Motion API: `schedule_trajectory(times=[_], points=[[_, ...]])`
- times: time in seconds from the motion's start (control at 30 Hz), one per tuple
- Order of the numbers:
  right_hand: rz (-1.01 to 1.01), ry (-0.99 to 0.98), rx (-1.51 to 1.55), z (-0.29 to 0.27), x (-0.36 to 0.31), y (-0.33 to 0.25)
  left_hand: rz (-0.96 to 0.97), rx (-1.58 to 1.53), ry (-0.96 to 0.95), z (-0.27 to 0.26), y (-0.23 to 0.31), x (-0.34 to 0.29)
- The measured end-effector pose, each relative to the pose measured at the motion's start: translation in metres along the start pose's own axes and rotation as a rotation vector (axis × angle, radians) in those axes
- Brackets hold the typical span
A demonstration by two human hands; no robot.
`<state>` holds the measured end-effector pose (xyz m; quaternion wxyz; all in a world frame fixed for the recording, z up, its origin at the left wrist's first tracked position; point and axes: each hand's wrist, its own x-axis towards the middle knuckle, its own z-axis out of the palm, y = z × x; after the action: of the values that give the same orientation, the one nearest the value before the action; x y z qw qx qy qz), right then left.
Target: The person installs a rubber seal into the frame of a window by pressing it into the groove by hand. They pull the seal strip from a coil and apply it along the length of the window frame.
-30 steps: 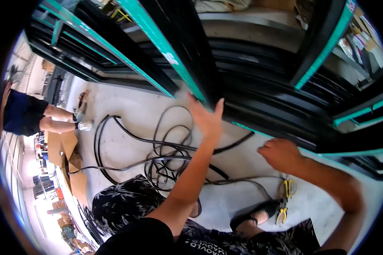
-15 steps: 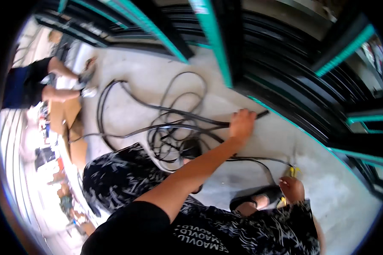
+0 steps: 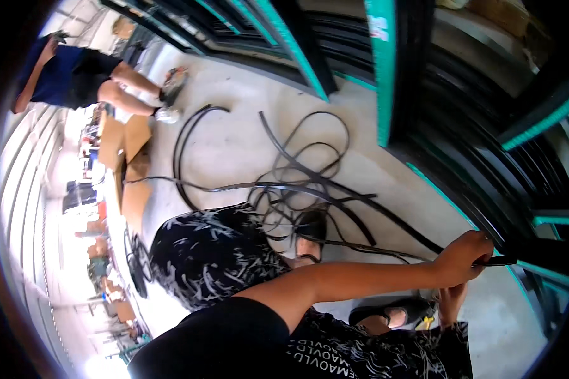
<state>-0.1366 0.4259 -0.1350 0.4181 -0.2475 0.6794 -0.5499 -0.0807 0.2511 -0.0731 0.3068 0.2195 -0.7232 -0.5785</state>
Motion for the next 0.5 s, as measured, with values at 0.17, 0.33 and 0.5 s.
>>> schedule_trajectory(times=[0.17,0.33,0.5], points=[[0.138,0.007,0.071,0.017,0.018,-0.018,-0.297,-0.204,-0.013,-0.007,0.024,-0.009],[0.141,0.092,0.244,0.042,0.027,-0.057,-0.464,-0.411,-0.088,-0.015,0.047,-0.005],[-0.155,0.158,0.184,0.053,0.021,-0.057,-0.314,-0.179,-0.211,-0.010,0.063,-0.004]])
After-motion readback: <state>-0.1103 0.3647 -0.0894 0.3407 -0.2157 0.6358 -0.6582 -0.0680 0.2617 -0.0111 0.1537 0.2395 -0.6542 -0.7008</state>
